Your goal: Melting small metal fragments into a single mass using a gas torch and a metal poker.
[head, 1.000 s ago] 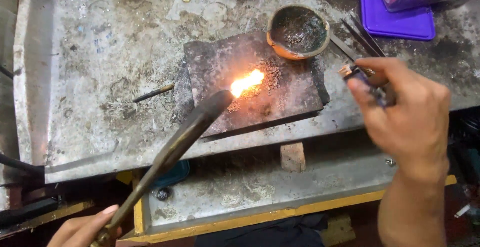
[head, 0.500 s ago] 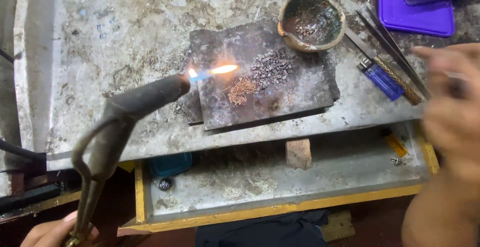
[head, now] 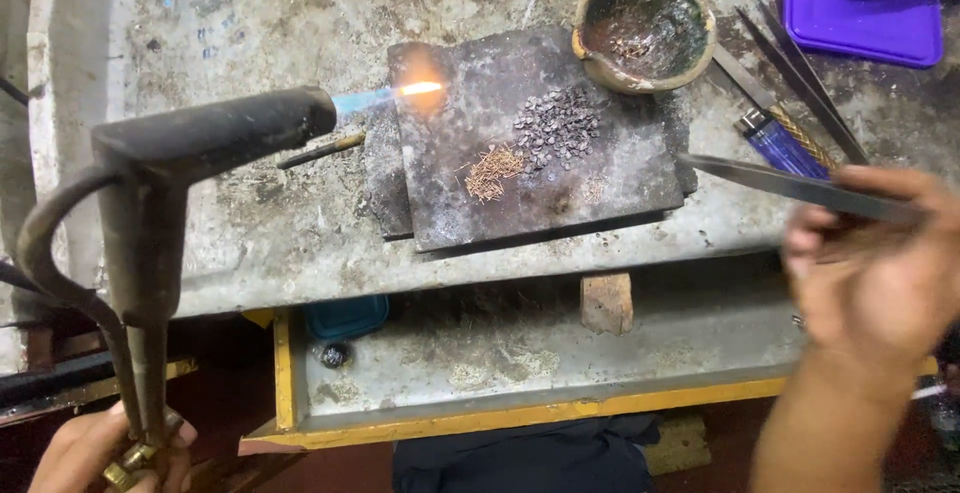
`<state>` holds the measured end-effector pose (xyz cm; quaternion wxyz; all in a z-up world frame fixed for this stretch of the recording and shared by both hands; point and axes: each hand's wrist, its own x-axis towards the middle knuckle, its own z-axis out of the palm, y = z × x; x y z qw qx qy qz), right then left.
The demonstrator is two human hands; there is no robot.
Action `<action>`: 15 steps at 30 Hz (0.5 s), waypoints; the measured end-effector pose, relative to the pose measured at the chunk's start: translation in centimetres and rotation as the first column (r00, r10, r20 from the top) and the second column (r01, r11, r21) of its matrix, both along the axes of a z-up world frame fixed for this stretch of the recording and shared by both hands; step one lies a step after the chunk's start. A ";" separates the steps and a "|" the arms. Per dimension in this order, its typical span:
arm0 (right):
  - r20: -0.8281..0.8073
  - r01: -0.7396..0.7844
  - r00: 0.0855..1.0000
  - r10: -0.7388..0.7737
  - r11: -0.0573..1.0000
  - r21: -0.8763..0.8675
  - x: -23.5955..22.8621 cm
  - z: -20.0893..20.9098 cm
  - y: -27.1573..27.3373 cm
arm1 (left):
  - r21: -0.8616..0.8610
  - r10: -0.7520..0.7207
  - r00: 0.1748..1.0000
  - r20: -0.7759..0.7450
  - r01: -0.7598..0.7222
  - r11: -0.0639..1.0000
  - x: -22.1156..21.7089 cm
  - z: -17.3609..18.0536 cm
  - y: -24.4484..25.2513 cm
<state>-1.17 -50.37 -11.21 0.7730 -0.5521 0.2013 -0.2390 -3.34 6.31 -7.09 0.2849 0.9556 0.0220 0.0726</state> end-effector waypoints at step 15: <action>0.273 -0.147 0.842 0.465 0.686 -0.713 4.9 -0.1 6.2 | -0.344 -0.347 0.927 -0.139 0.283 0.895 2.7 -1.5 4.0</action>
